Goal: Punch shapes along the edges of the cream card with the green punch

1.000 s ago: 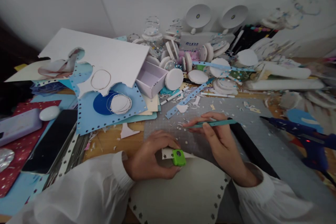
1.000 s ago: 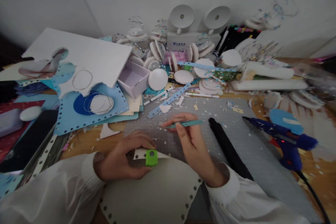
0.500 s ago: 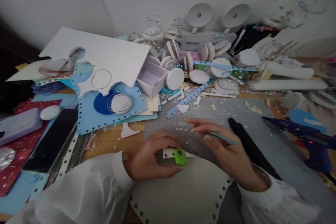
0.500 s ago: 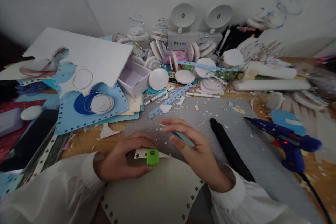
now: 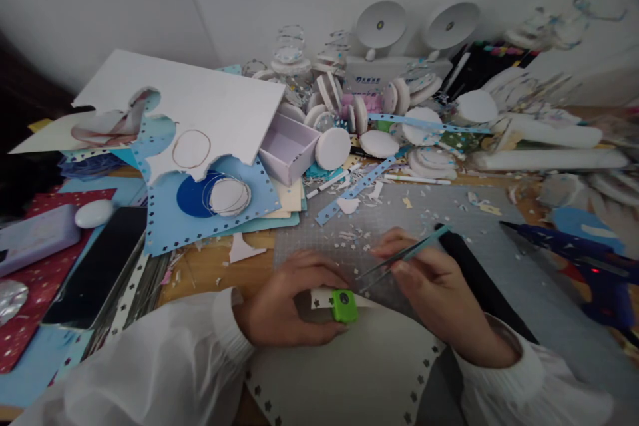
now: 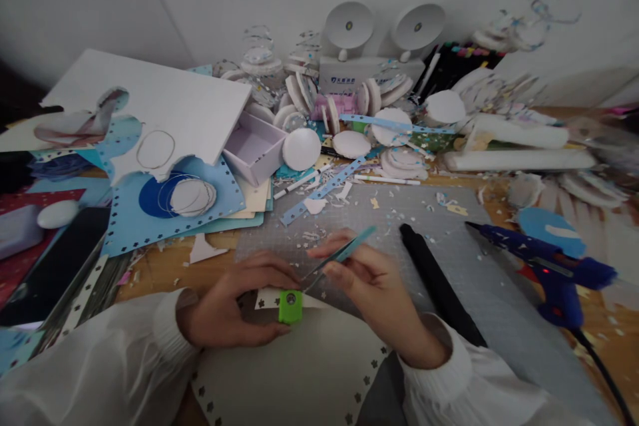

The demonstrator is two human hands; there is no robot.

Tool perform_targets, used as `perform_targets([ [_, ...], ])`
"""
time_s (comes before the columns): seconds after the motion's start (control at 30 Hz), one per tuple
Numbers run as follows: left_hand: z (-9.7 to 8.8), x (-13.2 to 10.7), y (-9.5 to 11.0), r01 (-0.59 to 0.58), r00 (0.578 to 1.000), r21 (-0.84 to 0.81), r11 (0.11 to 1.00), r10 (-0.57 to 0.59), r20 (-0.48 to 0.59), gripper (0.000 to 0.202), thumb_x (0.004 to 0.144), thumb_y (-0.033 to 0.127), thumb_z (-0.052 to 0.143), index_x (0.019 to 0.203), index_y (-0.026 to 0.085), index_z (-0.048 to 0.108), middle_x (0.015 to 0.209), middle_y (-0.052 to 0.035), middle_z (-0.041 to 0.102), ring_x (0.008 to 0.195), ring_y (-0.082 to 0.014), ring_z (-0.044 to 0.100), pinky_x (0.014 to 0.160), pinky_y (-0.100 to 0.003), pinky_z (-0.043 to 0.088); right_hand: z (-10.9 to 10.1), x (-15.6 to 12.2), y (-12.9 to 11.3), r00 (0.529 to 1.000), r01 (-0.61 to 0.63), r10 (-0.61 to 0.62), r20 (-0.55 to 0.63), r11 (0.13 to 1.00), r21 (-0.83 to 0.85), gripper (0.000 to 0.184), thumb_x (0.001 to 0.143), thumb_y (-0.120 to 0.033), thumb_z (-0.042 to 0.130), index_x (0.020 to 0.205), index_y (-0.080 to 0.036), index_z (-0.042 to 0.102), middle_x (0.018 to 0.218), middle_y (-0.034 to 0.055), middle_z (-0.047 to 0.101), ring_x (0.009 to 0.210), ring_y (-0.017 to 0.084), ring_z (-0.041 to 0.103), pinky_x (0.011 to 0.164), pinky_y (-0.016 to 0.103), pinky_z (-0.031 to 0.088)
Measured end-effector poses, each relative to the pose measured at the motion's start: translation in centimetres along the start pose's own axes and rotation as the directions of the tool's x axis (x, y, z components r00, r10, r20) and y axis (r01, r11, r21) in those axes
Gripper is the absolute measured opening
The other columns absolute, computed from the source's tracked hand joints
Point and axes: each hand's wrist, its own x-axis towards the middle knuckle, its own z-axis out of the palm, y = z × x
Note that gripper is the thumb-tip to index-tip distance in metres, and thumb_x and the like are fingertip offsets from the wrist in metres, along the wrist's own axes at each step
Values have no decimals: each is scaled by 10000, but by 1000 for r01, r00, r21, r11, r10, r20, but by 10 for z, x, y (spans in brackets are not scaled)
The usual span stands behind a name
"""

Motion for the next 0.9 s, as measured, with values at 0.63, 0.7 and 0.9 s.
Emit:
perform_targets([
  [0.63,1,1,-2,-68,997,-45,997,67,-34,307,632,231,751,912,153,656,906,-103,686,830,-206,624,782,-345,472,10,-8,-4,996,-6,12,85,997,-71,48,849,-210,586,805,-230,590,759,0,629,708,148,604,617,252,481],
  [0.7,2,0,-3,-74,997,-58,996,71,-41,294,619,214,753,888,144,656,879,-102,688,805,-201,626,773,-340,475,11,-8,-5,995,-2,11,102,997,-83,53,847,-201,585,801,-229,589,755,-3,631,707,146,604,618,249,482],
  [0.9,6,-2,-7,-47,998,-94,994,44,-36,275,612,203,742,870,149,663,883,-101,681,809,-202,614,754,-326,485,16,-6,-4,992,11,6,130,991,-134,51,831,-209,593,781,-216,597,739,5,639,689,144,610,604,248,486],
])
